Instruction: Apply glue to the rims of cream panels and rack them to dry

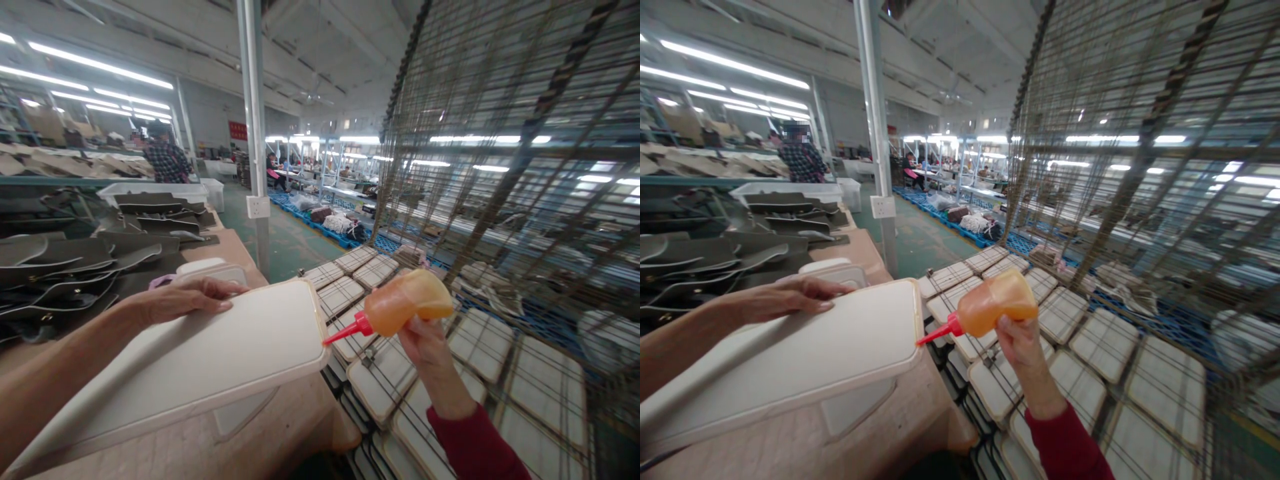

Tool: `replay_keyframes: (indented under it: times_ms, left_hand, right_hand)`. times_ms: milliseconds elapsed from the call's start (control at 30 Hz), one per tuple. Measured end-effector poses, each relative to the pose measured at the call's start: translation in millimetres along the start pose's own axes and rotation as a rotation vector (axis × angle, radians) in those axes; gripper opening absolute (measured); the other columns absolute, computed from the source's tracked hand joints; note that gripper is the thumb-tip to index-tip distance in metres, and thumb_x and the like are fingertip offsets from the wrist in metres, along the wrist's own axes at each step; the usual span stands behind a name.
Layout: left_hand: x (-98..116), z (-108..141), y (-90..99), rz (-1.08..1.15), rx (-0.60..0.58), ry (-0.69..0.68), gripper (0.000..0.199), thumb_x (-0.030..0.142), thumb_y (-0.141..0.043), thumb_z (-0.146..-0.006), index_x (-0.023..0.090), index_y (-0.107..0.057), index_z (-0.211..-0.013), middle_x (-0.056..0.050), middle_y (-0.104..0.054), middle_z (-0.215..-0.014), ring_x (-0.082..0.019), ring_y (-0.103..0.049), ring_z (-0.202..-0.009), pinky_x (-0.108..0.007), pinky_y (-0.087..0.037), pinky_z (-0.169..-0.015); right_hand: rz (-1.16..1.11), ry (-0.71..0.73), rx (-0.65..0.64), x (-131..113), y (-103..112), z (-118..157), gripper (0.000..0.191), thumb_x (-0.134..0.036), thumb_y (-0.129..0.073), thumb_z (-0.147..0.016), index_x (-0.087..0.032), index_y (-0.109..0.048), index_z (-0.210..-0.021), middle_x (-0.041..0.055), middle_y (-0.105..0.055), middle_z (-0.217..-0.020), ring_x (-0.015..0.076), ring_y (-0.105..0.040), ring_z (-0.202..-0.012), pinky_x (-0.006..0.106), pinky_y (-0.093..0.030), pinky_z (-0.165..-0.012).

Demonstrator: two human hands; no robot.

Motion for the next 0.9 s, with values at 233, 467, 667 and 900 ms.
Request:
replay_keyframes:
  times_ms: [233,467,667,900]
  left_hand:
    - [-22.3,-3.3,9.6,0.042,0.03,-0.048,0.051,0.032,-0.072,-0.071,0.019,-0.065,-0.12,-0.006,-0.073,-0.101,-0.024,-0.066,-0.087,-0.031,-0.049,-0.077]
    - [-44.9,-7.8,18.4,0.146,0.076,-0.064,0.053,0.033,-0.076,-0.068,0.023,-0.066,-0.119,-0.005,-0.073,-0.104,-0.025,-0.067,-0.093,-0.031,-0.052,-0.079]
    - [-57.5,-12.9,13.4,0.2,0.111,-0.091,0.062,0.034,-0.076,-0.069,0.021,-0.06,-0.128,-0.009,-0.072,-0.108,-0.026,-0.067,-0.094,-0.029,-0.053,-0.076]
    - [-68.6,-17.4,5.3,0.259,0.193,-0.095,0.077,0.039,-0.079,-0.063,0.017,-0.054,-0.133,-0.01,-0.073,-0.104,-0.025,-0.069,-0.086,-0.027,-0.053,-0.069]
  right_hand:
    - [0.044,0.141,0.104,4.4,9.9,12.6,0.051,-0.029,-0.085,-0.05,-0.031,-0.066,-0.098,0.0017,-0.072,-0.089,0.0212,-0.066,-0.081,0.039,-0.055,-0.076]
    - [0.071,0.268,0.179,8.4,7.2,23.2,0.049,-0.026,-0.083,-0.055,-0.028,-0.065,-0.101,0.0045,-0.073,-0.093,0.023,-0.067,-0.091,0.037,-0.056,-0.078]
    - [0.04,0.295,0.234,10.2,3.0,25.0,0.054,-0.022,-0.081,-0.057,-0.027,-0.063,-0.107,0.0029,-0.074,-0.092,0.0211,-0.068,-0.09,0.03,-0.056,-0.073]
    - [0.046,0.314,0.245,13.7,-2.7,26.1,0.052,-0.019,-0.08,-0.058,-0.026,-0.063,-0.107,0.0021,-0.074,-0.093,0.0183,-0.068,-0.087,0.026,-0.054,-0.07]
Point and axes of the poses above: each hand's wrist, its own z-axis away from the middle knuckle, its own y-axis out of the back of the hand, x = y × z, the point moved 4 cm from there along -z, towards the middle knuckle
